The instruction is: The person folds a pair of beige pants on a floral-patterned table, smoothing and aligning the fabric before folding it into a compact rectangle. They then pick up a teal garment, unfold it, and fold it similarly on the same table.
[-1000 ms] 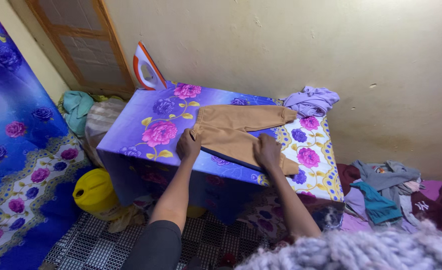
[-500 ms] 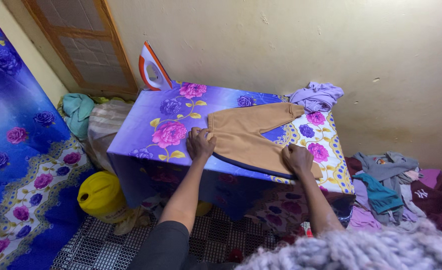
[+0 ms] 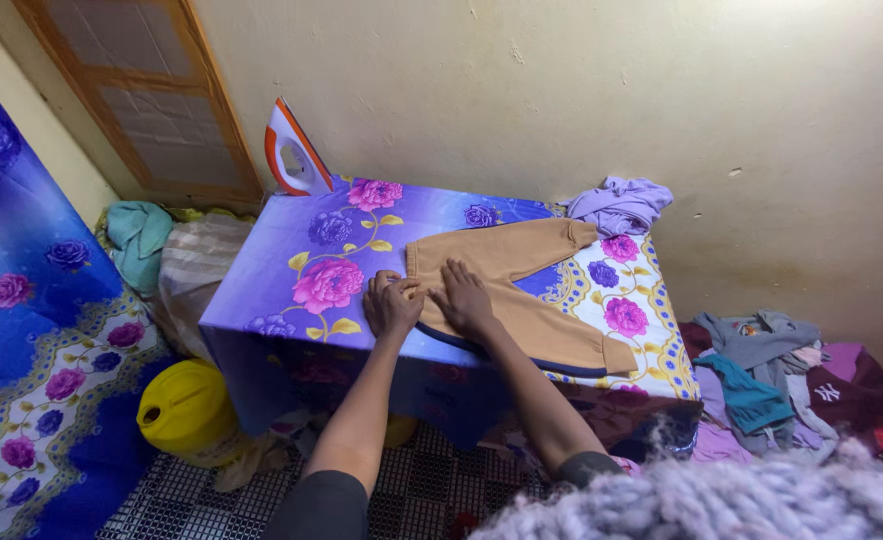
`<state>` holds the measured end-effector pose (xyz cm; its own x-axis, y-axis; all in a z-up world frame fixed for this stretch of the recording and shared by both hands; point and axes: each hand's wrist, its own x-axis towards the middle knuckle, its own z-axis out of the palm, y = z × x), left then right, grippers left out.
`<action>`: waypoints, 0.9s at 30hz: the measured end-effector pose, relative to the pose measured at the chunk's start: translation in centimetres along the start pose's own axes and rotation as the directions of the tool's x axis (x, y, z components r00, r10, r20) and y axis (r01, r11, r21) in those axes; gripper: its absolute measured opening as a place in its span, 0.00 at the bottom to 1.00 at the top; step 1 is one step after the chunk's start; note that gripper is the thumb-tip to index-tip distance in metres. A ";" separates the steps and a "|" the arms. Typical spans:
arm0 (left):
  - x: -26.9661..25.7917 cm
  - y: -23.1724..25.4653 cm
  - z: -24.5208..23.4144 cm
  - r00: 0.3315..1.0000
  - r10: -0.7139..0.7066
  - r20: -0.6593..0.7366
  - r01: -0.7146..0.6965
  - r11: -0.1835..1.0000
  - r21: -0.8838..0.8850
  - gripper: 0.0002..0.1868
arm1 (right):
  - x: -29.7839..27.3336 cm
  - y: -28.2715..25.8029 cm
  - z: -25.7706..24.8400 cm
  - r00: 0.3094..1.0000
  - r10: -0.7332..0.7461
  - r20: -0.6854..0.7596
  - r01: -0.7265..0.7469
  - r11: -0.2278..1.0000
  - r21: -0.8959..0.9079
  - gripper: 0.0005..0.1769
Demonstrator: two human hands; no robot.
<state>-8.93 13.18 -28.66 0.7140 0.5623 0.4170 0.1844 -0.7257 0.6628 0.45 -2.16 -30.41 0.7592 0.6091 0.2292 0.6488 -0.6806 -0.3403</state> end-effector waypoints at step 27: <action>3.5 2.7 10.9 0.923 0.054 0.382 -0.194 0.921 0.338 0.41 | 2.8 7.2 -0.8 0.982 0.175 -0.069 -0.185 0.968 -0.169 0.44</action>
<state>1.46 8.85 -32.21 0.9268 0.3279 0.1832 0.2594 -0.9115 0.3192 7.35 -5.69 -31.48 0.8628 0.4510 0.2284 0.4968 -0.8401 -0.2178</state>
